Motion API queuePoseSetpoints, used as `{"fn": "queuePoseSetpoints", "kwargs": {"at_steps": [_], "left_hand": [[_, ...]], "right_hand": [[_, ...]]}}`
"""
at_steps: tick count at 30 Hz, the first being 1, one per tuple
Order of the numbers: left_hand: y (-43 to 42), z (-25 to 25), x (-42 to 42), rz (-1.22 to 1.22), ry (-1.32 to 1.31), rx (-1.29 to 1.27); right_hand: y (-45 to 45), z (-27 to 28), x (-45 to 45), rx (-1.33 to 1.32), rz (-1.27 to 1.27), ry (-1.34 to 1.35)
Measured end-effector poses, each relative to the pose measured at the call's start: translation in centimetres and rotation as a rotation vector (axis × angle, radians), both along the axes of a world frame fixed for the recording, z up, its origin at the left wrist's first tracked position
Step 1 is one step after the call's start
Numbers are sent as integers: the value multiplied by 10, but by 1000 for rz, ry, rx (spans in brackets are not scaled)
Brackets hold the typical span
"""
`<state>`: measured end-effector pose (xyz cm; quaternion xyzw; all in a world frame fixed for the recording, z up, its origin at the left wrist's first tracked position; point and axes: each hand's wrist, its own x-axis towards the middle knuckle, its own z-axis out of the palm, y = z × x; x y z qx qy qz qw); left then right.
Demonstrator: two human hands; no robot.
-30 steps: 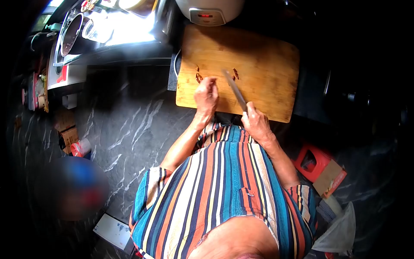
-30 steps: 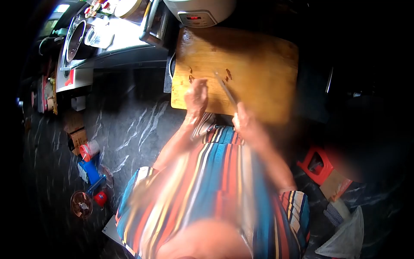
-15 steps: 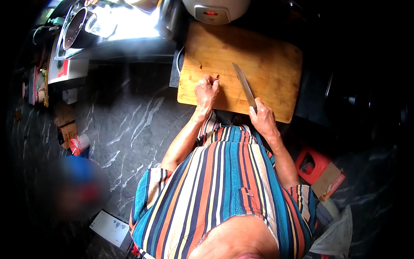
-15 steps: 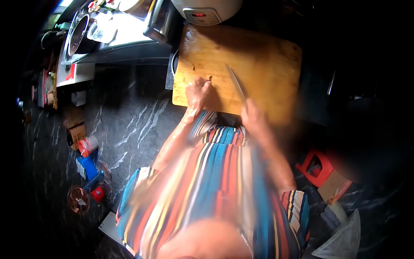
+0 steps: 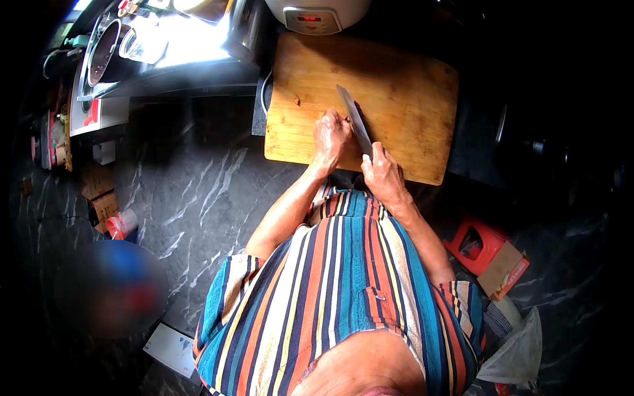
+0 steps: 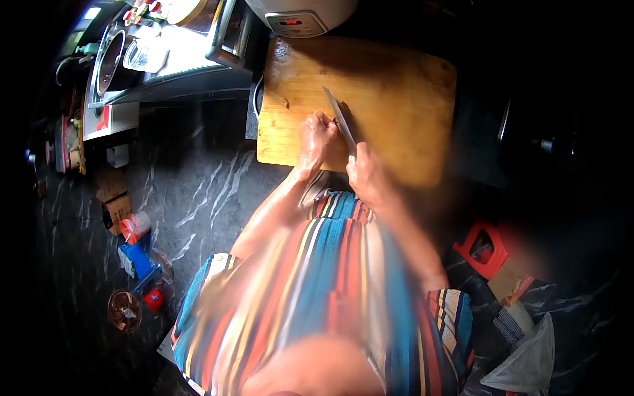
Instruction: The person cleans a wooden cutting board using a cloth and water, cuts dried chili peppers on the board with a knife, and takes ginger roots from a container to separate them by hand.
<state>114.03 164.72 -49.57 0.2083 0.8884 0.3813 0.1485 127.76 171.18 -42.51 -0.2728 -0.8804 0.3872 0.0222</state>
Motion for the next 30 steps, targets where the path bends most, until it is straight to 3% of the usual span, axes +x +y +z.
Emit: {"fn": "queuePoseSetpoints", "kwargs": {"at_steps": [7, 9, 24, 30], "left_hand": [[-2, -4, 0, 26, -150, 49], [-2, 1, 0, -21, -30, 43], [-4, -1, 7, -95, -13, 45], [-16, 10, 8, -98, 79, 57]], "right_hand": [[4, 6, -9, -75, 33, -81], [8, 5, -10, -90, 63, -117], [16, -11, -46, -20, 118, -141], [19, -7, -8, 0, 165, -91]]}}
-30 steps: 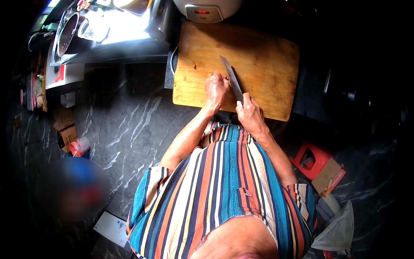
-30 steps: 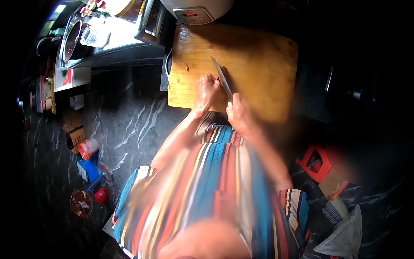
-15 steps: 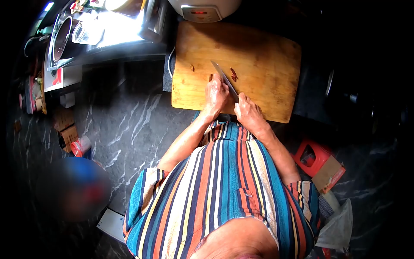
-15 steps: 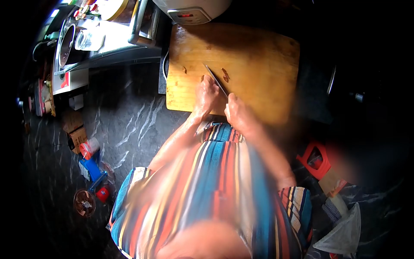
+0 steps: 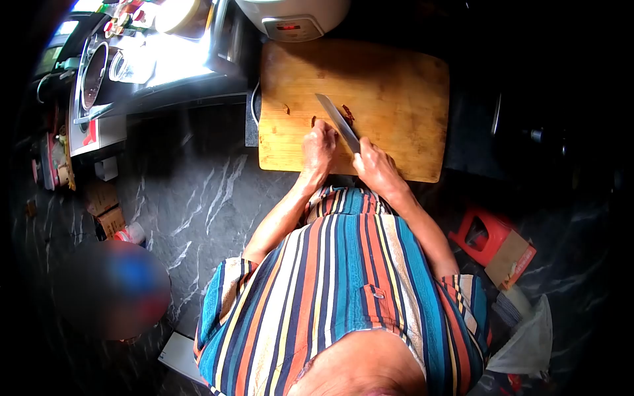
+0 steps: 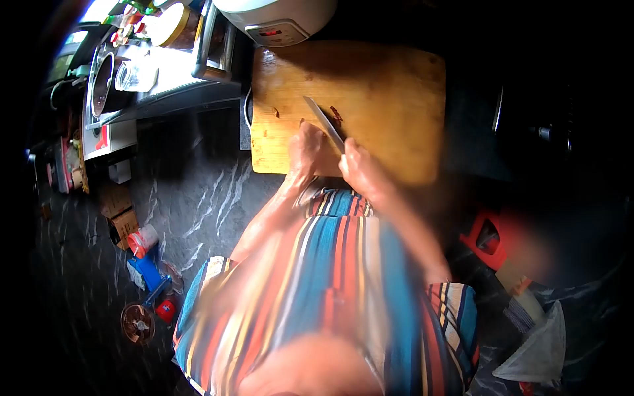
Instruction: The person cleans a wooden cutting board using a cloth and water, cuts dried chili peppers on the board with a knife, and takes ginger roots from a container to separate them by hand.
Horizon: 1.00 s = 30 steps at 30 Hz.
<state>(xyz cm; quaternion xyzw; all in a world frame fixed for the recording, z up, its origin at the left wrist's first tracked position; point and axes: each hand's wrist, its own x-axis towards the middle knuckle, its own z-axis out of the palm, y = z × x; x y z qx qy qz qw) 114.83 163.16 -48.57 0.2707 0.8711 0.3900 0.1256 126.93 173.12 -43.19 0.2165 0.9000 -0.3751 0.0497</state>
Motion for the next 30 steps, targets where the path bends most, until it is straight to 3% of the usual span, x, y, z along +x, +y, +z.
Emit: {"fn": "queuePoseSetpoints", "kwargs": {"at_steps": [1, 2, 3, 7, 9, 16, 19, 21, 24, 30], "left_hand": [[-5, 1, -1, 0, 34, -18], [-11, 2, -5, 15, 65, 100], [-15, 12, -9, 42, 74, 43], [-30, 15, -29, 174, 72, 51], [-29, 10, -34, 150, -45, 24], [-12, -2, -29, 146, 27, -98], [-12, 3, -35, 192, -68, -56], [-9, 11, -39, 257, -357, -7], [-9, 7, -39, 289, -446, 37], [-13, -3, -41, 172, -143, -57]], "right_hand": [[0, 4, 6, 4, 31, -2], [2, 8, 9, -35, -68, -65], [2, 11, 12, -76, -167, -129], [-1, 7, 6, -61, -234, -26], [-9, 11, 0, -76, -198, 49], [-27, 3, -19, -84, -134, 51], [-34, 1, -26, -76, -151, 95], [-36, 0, -27, -33, -126, 71], [-37, -4, -28, -16, -110, 48], [-38, 0, -37, 43, -45, -66]]}}
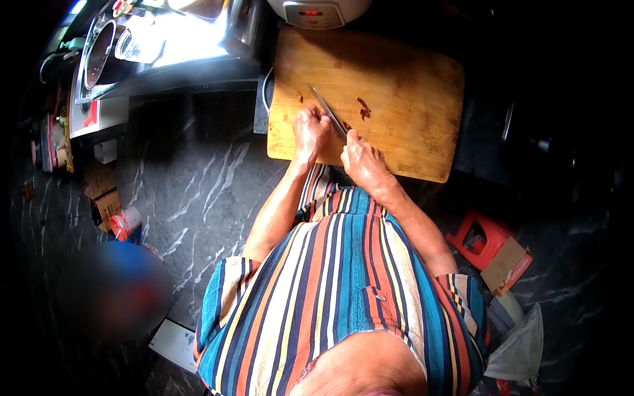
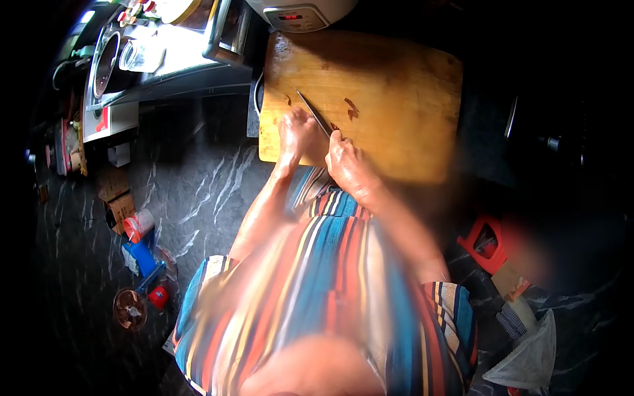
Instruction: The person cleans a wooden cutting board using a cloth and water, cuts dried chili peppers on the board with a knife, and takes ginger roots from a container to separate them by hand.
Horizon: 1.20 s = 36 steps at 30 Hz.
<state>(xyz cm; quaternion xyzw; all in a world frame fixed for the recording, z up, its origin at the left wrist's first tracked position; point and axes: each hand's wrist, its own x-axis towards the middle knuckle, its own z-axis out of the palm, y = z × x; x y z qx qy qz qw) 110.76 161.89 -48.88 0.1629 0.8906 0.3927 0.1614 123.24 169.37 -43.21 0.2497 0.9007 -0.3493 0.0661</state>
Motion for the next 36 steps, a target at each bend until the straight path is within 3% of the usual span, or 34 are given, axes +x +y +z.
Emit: {"fn": "queuePoseSetpoints", "kwargs": {"at_steps": [3, 7, 9, 11, 14, 16, 17, 22, 30, 36], "left_hand": [[1, -3, 3, -39, 99, 14], [0, 0, 6, -85, 63, 101], [-3, -2, 6, -89, 26, 19], [-4, 5, 12, -84, 89, 47], [-5, 8, 14, -109, 150, 73], [-10, 11, 10, -148, 49, 4], [-13, 12, 6, -129, 62, 104], [-16, 24, -24, 19, 128, 12], [0, -3, -48, -112, 397, -186], [3, -3, -57, -93, 384, -117]], "right_hand": [[3, 4, -8, -23, 29, -23], [6, -2, -32, 24, 43, 85], [8, -2, -41, 48, 40, 33], [13, -12, -30, 60, 32, 140], [14, -1, 3, -75, 30, 105], [20, 7, 21, -138, -10, 90], [22, 9, 27, -209, -45, 77], [33, 19, 44, -80, -300, 153], [38, 13, 57, -66, -358, 157], [37, 8, 63, -57, -353, 188]]}}
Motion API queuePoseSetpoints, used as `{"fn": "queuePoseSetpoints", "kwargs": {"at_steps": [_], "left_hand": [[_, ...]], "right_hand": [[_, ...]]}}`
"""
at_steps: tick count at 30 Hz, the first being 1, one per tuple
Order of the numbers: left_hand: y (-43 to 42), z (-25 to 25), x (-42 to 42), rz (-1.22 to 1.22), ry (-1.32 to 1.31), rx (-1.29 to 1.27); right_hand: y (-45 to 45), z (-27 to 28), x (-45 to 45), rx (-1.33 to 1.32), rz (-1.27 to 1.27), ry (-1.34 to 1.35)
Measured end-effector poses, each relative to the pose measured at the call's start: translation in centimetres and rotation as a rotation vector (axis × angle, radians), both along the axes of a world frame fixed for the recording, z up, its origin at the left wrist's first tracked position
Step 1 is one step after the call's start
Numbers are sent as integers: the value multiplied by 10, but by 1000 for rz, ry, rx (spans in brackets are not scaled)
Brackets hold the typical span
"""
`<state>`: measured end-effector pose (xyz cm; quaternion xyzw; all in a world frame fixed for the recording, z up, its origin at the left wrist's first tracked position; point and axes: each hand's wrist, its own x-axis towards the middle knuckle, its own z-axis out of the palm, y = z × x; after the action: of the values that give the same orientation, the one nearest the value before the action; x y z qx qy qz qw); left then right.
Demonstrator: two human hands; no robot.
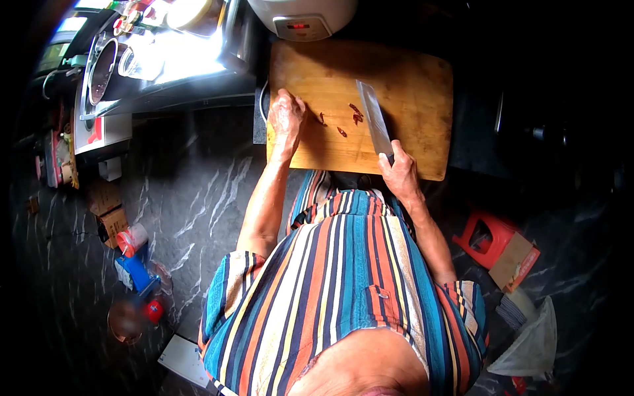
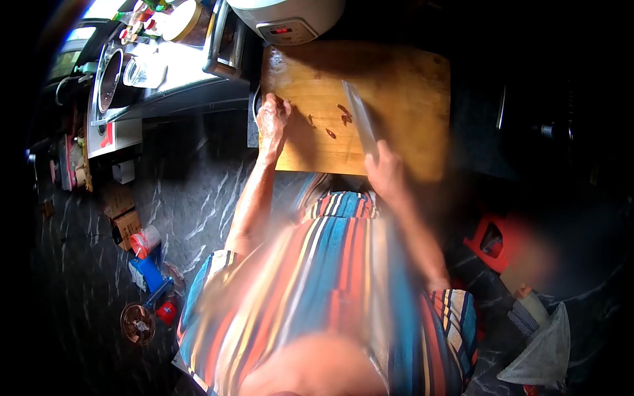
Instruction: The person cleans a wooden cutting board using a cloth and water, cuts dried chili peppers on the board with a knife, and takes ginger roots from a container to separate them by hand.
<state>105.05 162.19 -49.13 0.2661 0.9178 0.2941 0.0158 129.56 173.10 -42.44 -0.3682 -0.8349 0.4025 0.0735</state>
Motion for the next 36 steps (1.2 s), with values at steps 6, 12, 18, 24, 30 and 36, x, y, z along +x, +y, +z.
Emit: {"fn": "queuePoseSetpoints", "kwargs": {"at_steps": [6, 12, 18, 24, 30, 36], "left_hand": [[-3, 10, -14, -178, 33, -33], [8, 13, 3, -306, -33, 157], [17, -2, 74, -548, 143, 149], [7, -19, 78, -520, 254, 245], [7, -25, 80, -527, 230, 277], [5, -29, 80, -513, 250, 242]], "right_hand": [[-1, -1, 4, 24, -11, -6], [-4, 2, 4, -6, -12, -24], [-7, 1, -5, -29, -2, 15], [-4, -2, -14, -12, 133, -16], [11, 3, -23, 170, 319, 47], [30, -1, -25, 252, 512, -45]]}}
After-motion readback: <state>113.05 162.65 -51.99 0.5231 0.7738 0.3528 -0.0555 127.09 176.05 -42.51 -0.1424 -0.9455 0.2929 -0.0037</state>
